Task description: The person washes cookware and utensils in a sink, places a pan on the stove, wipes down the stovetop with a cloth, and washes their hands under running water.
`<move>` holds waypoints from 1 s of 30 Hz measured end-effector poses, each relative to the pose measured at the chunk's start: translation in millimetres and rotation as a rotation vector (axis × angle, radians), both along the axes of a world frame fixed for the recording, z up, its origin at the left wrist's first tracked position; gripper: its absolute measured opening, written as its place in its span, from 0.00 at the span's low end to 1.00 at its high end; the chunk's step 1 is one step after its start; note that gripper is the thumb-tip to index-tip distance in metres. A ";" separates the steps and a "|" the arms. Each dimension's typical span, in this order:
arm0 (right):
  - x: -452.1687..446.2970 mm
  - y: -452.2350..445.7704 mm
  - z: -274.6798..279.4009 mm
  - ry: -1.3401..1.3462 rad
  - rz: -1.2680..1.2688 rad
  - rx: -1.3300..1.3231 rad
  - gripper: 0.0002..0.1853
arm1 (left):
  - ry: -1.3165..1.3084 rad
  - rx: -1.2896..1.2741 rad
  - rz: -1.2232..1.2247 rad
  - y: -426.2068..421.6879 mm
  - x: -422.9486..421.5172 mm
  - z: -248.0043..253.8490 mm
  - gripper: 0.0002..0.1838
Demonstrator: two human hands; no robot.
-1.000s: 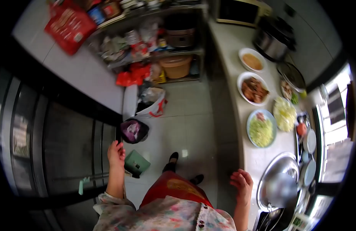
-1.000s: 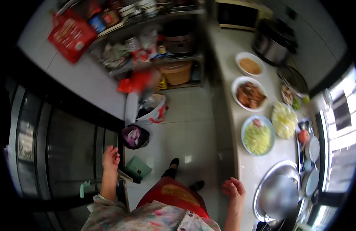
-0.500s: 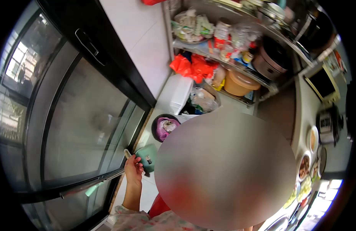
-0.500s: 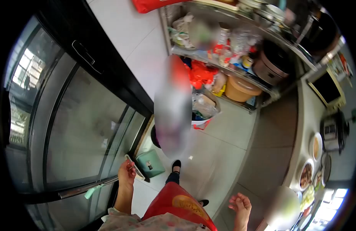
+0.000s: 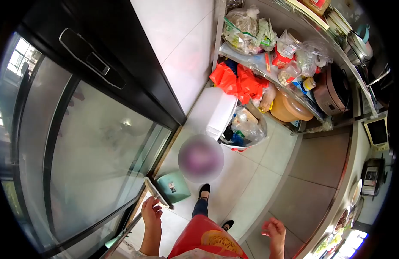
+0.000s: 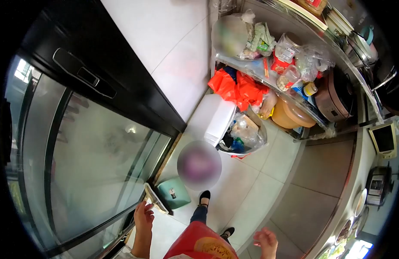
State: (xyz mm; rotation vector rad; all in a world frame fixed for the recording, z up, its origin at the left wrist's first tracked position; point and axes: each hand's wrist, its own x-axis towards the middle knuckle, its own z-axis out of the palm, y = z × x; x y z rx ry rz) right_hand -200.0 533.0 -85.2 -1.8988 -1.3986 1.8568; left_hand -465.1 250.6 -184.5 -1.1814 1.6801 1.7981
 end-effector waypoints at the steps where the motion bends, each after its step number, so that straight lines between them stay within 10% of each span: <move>1: -1.7 0.6 -2.3 0.005 0.000 -0.002 0.14 | -0.016 -0.006 0.019 0.2 -3.3 -3.7 0.08; 18: 85.2 -49.7 -7.2 0.084 -0.125 0.232 0.06 | 0.019 0.118 -0.355 13.4 -3.1 -33.0 0.13; 25: 238.6 -151.2 21.8 0.119 -0.547 0.279 0.07 | 0.049 0.296 -0.882 95.2 133.9 68.9 0.09; 30: 357.7 -271.2 37.7 0.158 -0.942 0.391 0.11 | -0.078 0.420 -1.270 107.0 275.8 23.6 0.11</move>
